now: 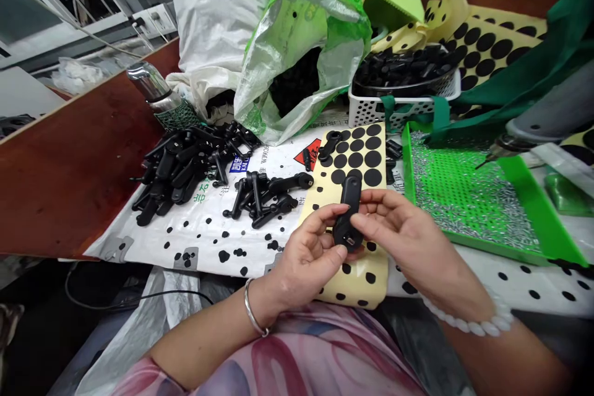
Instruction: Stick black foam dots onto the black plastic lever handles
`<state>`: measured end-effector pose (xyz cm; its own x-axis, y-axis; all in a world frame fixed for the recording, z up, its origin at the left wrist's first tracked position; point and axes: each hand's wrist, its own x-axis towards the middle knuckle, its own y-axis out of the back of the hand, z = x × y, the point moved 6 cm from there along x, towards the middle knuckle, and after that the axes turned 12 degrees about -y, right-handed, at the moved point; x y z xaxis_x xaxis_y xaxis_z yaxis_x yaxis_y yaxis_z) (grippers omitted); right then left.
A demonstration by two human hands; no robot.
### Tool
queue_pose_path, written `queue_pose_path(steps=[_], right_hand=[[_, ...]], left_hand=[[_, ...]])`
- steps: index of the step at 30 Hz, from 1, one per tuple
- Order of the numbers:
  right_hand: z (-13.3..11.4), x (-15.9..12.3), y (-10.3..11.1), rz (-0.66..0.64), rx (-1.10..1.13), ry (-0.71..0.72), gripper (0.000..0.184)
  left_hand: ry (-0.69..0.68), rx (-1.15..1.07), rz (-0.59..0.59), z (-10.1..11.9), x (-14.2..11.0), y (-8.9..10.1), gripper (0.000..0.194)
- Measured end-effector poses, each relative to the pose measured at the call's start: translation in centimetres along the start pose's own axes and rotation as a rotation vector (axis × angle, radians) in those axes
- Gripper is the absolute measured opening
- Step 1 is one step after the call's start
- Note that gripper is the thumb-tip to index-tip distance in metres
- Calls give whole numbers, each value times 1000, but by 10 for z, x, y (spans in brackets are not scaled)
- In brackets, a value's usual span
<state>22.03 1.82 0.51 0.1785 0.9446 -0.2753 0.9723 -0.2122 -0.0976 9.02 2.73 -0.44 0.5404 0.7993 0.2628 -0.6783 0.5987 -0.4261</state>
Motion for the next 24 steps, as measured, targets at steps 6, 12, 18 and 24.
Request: queue_pose_path(steps=[6, 12, 18, 24], right_hand=[[22, -4, -10, -183, 70, -110, 39], [19, -8, -19, -175, -101, -72, 45], [0, -3, -39, -101, -589, 266, 40], [-14, 46, -89, -64, -1273, 530, 84]], left_hand=[[14, -8, 28, 2, -6, 3, 43], [21, 19, 87, 24, -9, 15, 45], [-142, 607, 497, 87, -8, 103, 33], [-74, 900, 544, 98, 5, 169, 24]])
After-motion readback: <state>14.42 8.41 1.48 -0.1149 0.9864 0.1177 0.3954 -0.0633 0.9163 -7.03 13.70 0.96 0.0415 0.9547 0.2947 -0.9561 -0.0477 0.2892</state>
